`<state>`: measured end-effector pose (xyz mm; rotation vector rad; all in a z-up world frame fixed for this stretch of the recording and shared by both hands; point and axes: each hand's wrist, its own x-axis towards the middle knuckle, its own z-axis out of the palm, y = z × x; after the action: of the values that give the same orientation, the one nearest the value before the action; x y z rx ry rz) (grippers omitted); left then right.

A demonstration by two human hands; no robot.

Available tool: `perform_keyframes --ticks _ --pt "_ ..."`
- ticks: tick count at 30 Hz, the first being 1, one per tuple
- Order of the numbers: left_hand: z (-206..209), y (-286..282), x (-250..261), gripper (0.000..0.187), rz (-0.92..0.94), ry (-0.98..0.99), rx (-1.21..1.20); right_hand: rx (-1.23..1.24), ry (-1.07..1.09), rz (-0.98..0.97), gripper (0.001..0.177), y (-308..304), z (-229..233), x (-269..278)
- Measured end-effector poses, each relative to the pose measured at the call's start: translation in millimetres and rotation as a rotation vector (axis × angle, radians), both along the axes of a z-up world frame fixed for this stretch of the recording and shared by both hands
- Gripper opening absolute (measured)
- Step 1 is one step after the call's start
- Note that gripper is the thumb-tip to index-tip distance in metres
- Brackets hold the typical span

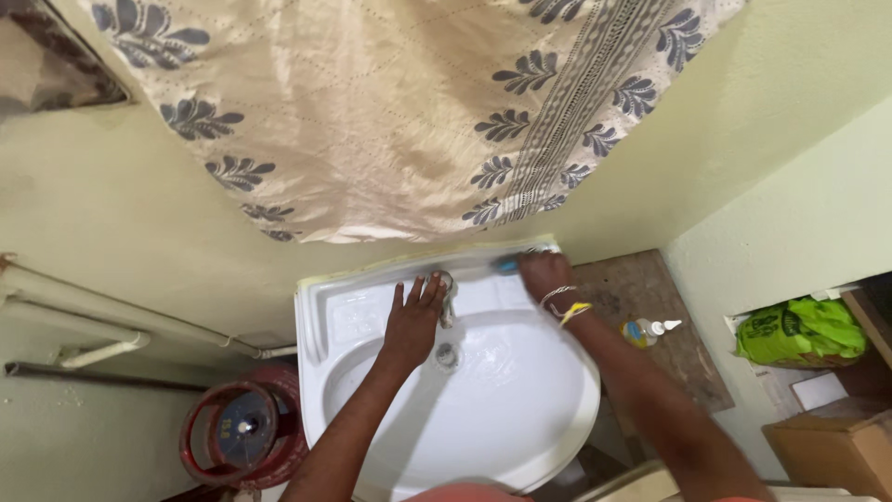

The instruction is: The person scrubs a white bathroom sink using a blue sponge while water runs from the faucet. They repeatedly scrub the basin, faucet, and surrounding surfaces, then rinse the sponge under the running water.

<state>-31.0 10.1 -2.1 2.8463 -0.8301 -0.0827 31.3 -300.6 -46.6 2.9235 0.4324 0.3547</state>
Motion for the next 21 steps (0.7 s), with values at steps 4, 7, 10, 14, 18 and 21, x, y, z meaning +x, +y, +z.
perform_keyframes --ticks 4,7,10,14,18,21 --pt "7 -1 -4 0.071 0.015 -0.012 0.037 -0.157 0.105 -0.063 0.013 -37 23 -11" --pt "5 -2 -9 0.068 0.036 -0.064 0.016 -0.124 0.246 -0.257 0.019 -13 18 -43" --pt "-10 -4 -7 0.067 0.054 -0.074 -0.138 -0.054 0.306 -0.315 0.016 15 12 -72" --pt "-31 -7 -9 0.066 0.047 -0.131 -0.144 0.152 0.283 -0.267 0.015 61 -5 -64" --pt "-26 -9 -8 0.064 0.054 -0.161 -0.114 0.141 0.229 -0.309 0.012 62 11 -40" --pt "-18 -7 -14 0.064 0.069 -0.208 -0.132 0.255 0.108 -0.348 0.014 63 35 -47"
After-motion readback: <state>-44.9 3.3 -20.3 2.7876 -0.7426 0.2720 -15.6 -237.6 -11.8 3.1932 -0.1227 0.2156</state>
